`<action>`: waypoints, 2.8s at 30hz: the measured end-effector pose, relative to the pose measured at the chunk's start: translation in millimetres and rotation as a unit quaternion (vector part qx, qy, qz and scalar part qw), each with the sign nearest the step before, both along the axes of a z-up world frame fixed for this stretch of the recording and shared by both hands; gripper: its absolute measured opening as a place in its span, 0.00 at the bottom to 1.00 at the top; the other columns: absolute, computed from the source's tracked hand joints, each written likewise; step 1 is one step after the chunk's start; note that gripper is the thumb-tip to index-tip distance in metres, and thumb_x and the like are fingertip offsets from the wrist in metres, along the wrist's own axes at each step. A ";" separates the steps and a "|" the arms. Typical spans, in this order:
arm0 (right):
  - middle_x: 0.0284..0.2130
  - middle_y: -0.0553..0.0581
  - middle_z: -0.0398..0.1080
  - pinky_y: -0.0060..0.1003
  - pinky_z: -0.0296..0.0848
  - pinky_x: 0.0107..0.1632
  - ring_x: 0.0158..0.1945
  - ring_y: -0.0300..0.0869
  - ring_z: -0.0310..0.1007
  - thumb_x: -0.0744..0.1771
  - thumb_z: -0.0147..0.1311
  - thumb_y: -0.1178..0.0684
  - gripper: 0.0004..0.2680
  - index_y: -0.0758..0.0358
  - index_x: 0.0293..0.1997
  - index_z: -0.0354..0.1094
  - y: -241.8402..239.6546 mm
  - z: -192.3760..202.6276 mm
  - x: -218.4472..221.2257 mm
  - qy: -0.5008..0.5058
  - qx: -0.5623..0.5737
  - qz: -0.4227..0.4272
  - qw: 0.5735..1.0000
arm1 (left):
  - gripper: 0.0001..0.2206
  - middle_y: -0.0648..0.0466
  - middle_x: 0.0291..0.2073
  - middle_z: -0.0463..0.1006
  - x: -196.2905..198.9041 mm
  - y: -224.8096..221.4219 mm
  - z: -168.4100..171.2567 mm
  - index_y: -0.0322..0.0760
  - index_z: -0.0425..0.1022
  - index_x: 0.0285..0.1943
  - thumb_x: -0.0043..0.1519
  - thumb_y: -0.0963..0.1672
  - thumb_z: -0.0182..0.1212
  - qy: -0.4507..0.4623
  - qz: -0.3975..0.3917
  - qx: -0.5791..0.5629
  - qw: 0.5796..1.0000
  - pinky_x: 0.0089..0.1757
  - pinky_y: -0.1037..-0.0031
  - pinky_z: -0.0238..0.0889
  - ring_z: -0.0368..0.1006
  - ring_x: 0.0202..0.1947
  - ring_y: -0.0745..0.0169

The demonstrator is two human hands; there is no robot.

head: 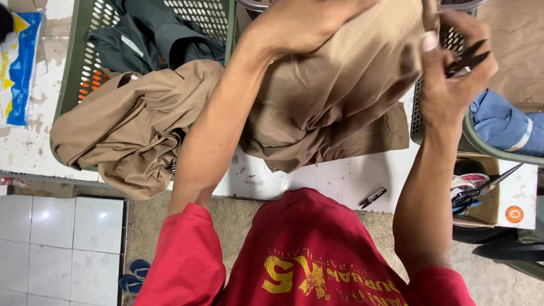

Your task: Inspecting and trimming loose threads from garments using scissors in a quality control area.

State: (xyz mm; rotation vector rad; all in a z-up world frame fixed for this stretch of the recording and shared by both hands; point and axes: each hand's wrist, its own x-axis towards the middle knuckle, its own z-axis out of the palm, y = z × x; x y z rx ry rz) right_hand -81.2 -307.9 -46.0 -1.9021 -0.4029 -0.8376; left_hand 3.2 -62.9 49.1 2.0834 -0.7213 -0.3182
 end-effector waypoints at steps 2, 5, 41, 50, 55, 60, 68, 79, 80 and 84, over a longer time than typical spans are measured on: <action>0.52 0.78 0.69 0.54 0.69 0.61 0.57 0.62 0.69 0.71 0.49 0.67 0.10 0.86 0.58 0.67 -0.9 4.7 -0.7 -0.030 -0.055 0.038 0.997 | 0.29 0.63 0.52 0.83 -1.1 0.6 -3.4 0.54 0.78 0.56 0.56 0.64 0.43 0.014 -0.008 0.025 1.000 0.48 0.75 0.65 0.78 0.53 0.67; 0.54 0.68 0.70 0.38 0.63 0.50 0.54 0.50 0.69 0.69 0.60 0.64 0.13 0.75 0.61 0.72 -3.1 5.6 -6.1 0.090 -0.029 0.041 0.995 | 0.16 0.54 0.54 0.75 -5.0 15.1 -16.7 0.29 0.72 0.59 0.76 0.47 0.48 -0.063 -0.220 -0.201 0.953 0.54 0.69 0.64 0.69 0.56 0.65; 0.28 0.61 0.69 0.37 0.68 0.22 0.17 0.44 0.63 0.66 0.62 0.63 0.03 0.69 0.41 0.77 124.5 -54.7 -97.4 -0.145 -0.115 -0.071 0.980 | 0.13 0.43 0.34 0.84 -141.0 50.6 -164.5 0.23 0.79 0.42 0.50 0.35 0.75 0.029 0.249 -0.433 0.866 0.43 0.65 0.75 0.77 0.39 0.64; 0.43 0.60 0.76 0.37 0.72 0.32 0.23 0.49 0.71 0.66 0.60 0.62 0.06 0.63 0.47 0.74 75.7 -63.9 -62.8 -0.031 -0.097 0.085 0.991 | 0.14 0.43 0.35 0.83 -162.5 62.8 -165.8 0.24 0.79 0.44 0.50 0.36 0.75 0.017 0.288 -0.393 0.873 0.44 0.62 0.73 0.76 0.41 0.63; 0.34 0.70 0.73 0.39 0.69 0.24 0.14 0.43 0.58 0.66 0.60 0.67 0.02 0.71 0.37 0.79 62.1 -114.3 -59.7 -0.225 -0.066 0.083 0.969 | 0.15 0.42 0.35 0.83 -176.7 57.0 -167.6 0.25 0.79 0.45 0.50 0.36 0.75 0.001 0.318 -0.361 0.877 0.44 0.60 0.72 0.75 0.43 0.61; 0.35 0.70 0.70 0.40 0.62 0.20 0.16 0.44 0.57 0.65 0.61 0.67 0.03 0.72 0.39 0.78 65.8 -106.8 -74.4 -0.247 -0.074 0.088 0.962 | 0.16 0.42 0.36 0.83 -187.9 56.2 -170.6 0.25 0.79 0.46 0.49 0.37 0.75 -0.003 0.343 -0.329 0.880 0.45 0.59 0.71 0.75 0.44 0.60; 0.32 0.72 0.68 0.40 0.60 0.19 0.14 0.46 0.55 0.64 0.61 0.69 0.02 0.75 0.36 0.74 73.3 -94.1 -77.1 -0.289 -0.062 0.092 0.951 | 0.17 0.42 0.37 0.82 -193.9 52.6 -172.6 0.26 0.79 0.47 0.49 0.38 0.74 -0.023 0.384 -0.281 0.880 0.46 0.57 0.69 0.74 0.46 0.59; 0.29 0.68 0.69 0.38 0.58 0.18 0.15 0.43 0.54 0.65 0.62 0.66 0.04 0.71 0.30 0.73 77.1 -122.4 -72.6 -0.274 -0.079 0.015 0.958 | 0.31 0.47 0.35 0.60 -202.8 16.9 -215.2 0.32 0.57 0.44 0.45 0.41 0.84 -0.272 0.558 -0.136 0.772 0.52 0.57 0.59 0.67 0.43 0.45; 0.29 0.68 0.69 0.38 0.58 0.18 0.15 0.43 0.54 0.65 0.62 0.66 0.04 0.71 0.30 0.73 79.1 -119.2 -72.6 -0.275 -0.080 0.013 0.958 | 0.31 0.47 0.35 0.60 -204.0 9.7 -207.0 0.32 0.57 0.44 0.45 0.41 0.84 -0.273 0.556 -0.138 0.773 0.52 0.57 0.59 0.67 0.43 0.45; 0.29 0.68 0.69 0.40 0.60 0.19 0.15 0.46 0.57 0.65 0.62 0.64 0.02 0.71 0.33 0.74 86.5 -112.9 -83.2 -0.242 -0.092 0.039 0.965 | 0.14 0.52 0.17 0.75 -206.4 1.6 -198.0 0.34 0.72 0.24 0.60 0.43 0.71 0.044 0.477 -0.273 0.834 0.36 0.73 0.67 0.72 0.28 0.69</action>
